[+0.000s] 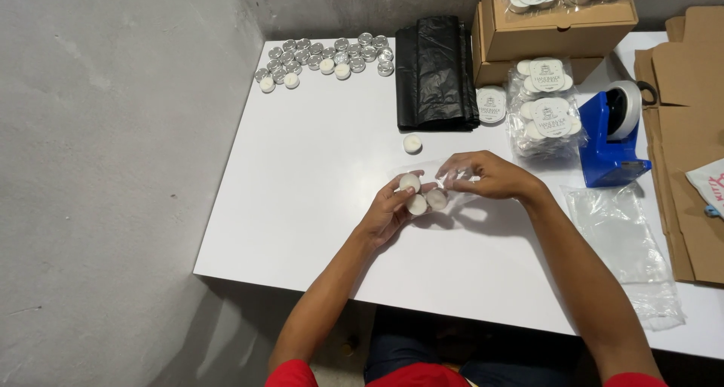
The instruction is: The person places several small white tealight candles into a plastic bag, wipes the bag with a blue cloth, and adds a circular label to the front of the bag.
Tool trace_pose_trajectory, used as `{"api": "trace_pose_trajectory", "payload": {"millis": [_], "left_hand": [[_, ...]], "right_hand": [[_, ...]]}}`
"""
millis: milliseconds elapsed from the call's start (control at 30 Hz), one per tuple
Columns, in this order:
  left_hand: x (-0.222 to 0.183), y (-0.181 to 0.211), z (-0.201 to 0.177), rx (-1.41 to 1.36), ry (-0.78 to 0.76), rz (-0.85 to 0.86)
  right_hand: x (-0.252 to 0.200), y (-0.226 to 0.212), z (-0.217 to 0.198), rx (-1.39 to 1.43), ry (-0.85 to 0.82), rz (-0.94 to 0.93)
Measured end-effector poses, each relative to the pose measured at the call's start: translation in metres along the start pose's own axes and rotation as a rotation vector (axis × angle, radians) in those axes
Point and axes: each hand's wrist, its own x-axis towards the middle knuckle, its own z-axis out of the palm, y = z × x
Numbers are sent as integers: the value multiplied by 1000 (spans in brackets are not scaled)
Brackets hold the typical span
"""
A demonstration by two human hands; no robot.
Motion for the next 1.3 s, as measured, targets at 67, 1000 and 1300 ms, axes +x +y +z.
{"api": "trace_pose_trajectory", "payload": {"millis": [67, 1000, 1300], "left_hand": [[2, -3, -4, -2, -2, 4], [13, 0, -26, -213, 23, 68], [9, 0, -21, -185, -15, 59]], "right_hand": [[-1, 0, -1, 27, 9, 0], [93, 87, 37, -283, 613, 217], [-7, -13, -39, 128, 488, 72]]}}
